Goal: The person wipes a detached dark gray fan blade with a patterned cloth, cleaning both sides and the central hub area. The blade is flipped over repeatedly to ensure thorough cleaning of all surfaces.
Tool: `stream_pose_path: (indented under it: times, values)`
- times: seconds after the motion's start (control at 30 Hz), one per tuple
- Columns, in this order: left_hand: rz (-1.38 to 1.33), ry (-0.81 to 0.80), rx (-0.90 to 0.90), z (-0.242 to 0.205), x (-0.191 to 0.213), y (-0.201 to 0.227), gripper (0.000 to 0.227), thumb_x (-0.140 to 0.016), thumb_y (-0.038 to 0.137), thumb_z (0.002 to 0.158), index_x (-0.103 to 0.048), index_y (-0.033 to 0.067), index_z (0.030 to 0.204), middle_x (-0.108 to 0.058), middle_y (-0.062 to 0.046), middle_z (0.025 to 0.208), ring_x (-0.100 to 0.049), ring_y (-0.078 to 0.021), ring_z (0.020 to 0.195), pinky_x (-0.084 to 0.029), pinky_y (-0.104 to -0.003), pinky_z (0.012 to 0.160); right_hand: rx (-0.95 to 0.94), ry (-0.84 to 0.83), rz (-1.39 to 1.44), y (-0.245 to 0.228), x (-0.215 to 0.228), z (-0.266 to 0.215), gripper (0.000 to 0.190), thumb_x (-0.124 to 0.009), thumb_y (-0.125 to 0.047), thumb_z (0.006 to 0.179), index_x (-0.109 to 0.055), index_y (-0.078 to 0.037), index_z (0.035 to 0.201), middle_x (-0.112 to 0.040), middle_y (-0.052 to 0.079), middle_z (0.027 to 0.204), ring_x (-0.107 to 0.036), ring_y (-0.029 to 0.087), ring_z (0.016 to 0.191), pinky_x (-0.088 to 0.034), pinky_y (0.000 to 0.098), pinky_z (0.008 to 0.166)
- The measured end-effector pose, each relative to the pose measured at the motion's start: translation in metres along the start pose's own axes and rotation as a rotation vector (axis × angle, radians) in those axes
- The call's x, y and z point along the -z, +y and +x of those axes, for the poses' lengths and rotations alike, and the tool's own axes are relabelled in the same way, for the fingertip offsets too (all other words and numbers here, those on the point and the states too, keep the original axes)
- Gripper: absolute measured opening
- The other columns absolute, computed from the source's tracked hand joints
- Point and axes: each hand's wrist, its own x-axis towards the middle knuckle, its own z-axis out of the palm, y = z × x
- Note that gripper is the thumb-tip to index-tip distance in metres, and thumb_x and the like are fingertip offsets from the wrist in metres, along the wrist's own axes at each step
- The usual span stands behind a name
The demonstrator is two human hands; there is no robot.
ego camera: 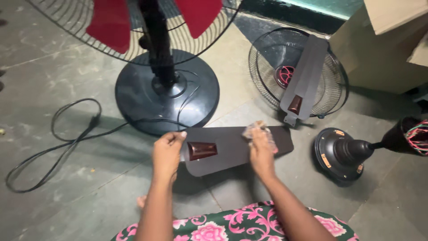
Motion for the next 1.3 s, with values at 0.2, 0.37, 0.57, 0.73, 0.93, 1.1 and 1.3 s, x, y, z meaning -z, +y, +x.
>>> stream_pose_path:
  times: [0.2, 0.37, 0.57, 0.73, 0.93, 1.1, 1.3]
  values:
    - [0.073, 0.001, 0.024, -0.005, 0.003, 0.006, 0.021, -0.072, 0.019, 0.093, -0.075, -0.0011, 0.097, -0.071, -0.001, 0.082, -0.058, -0.0073, 0.070, -0.047, -0.024, 0.063, 0.190, -0.299, 0.073, -0.067, 0.001, -0.014, 0.055, -0.060, -0.033, 0.097, -0.052, -0.018, 0.150, -0.043, 0.016, 0.161, -0.033, 0.037, 0.151, -0.026, 0.0518, 0.119]
    - [0.057, 0.007, 0.074, -0.006, 0.003, 0.013, 0.021, -0.077, 0.014, 0.088, -0.075, -0.0023, 0.101, -0.074, -0.006, 0.084, -0.063, -0.0093, 0.071, -0.050, -0.024, 0.064, 0.055, -0.296, -0.006, -0.014, -0.006, 0.007, 0.050, -0.048, -0.035, 0.105, -0.048, -0.024, 0.154, -0.040, 0.011, 0.164, -0.031, 0.038, 0.155, -0.027, 0.0517, 0.120]
    - [0.061, 0.007, 0.076, -0.006, 0.003, 0.015, 0.021, -0.078, 0.012, 0.088, -0.074, -0.0034, 0.103, -0.075, -0.008, 0.085, -0.064, -0.0104, 0.070, -0.050, -0.024, 0.063, -0.342, -0.241, -0.152, 0.121, -0.022, 0.021, 0.057, -0.042, -0.039, 0.104, -0.036, -0.021, 0.157, -0.031, 0.012, 0.167, -0.025, 0.041, 0.153, -0.021, 0.0555, 0.116]
    - [0.024, -0.039, 0.058, -0.006, 0.004, 0.017, 0.019, -0.076, 0.011, 0.089, -0.074, -0.0033, 0.102, -0.075, -0.007, 0.085, -0.066, -0.0094, 0.071, -0.050, -0.023, 0.063, -0.470, -0.130, -0.158, 0.175, -0.023, 0.014, 0.061, -0.040, -0.045, 0.106, -0.034, -0.017, 0.160, -0.031, 0.015, 0.165, -0.026, 0.040, 0.153, -0.020, 0.0527, 0.122]
    - [-0.002, -0.044, 0.074, -0.007, 0.003, 0.017, 0.018, -0.075, 0.010, 0.090, -0.074, -0.0034, 0.101, -0.076, -0.008, 0.085, -0.066, -0.0096, 0.071, -0.051, -0.023, 0.064, -0.630, -0.101, -0.229, 0.184, -0.014, 0.015, 0.059, -0.040, -0.048, 0.104, -0.042, -0.019, 0.155, -0.041, 0.007, 0.161, -0.031, 0.031, 0.152, -0.023, 0.0489, 0.121]
    - [0.042, 0.010, 0.047, -0.007, 0.001, 0.017, 0.020, -0.077, 0.011, 0.089, -0.074, -0.0039, 0.102, -0.076, -0.008, 0.086, -0.066, -0.0097, 0.072, -0.051, -0.023, 0.064, -0.657, -0.074, -0.259, 0.170, -0.002, 0.018, 0.055, -0.043, -0.046, 0.103, -0.052, -0.022, 0.152, -0.050, 0.006, 0.155, -0.043, 0.031, 0.143, -0.032, 0.0455, 0.120]
    - [0.073, 0.045, 0.052, -0.006, 0.002, 0.016, 0.020, -0.077, 0.011, 0.089, -0.075, -0.0035, 0.101, -0.075, -0.008, 0.084, -0.065, -0.0101, 0.070, -0.051, -0.024, 0.061, -0.728, 0.006, -0.497, 0.116, -0.003, 0.017, 0.047, -0.055, -0.044, 0.096, -0.063, -0.019, 0.136, -0.057, 0.012, 0.139, -0.052, 0.037, 0.125, -0.039, 0.0526, 0.102]
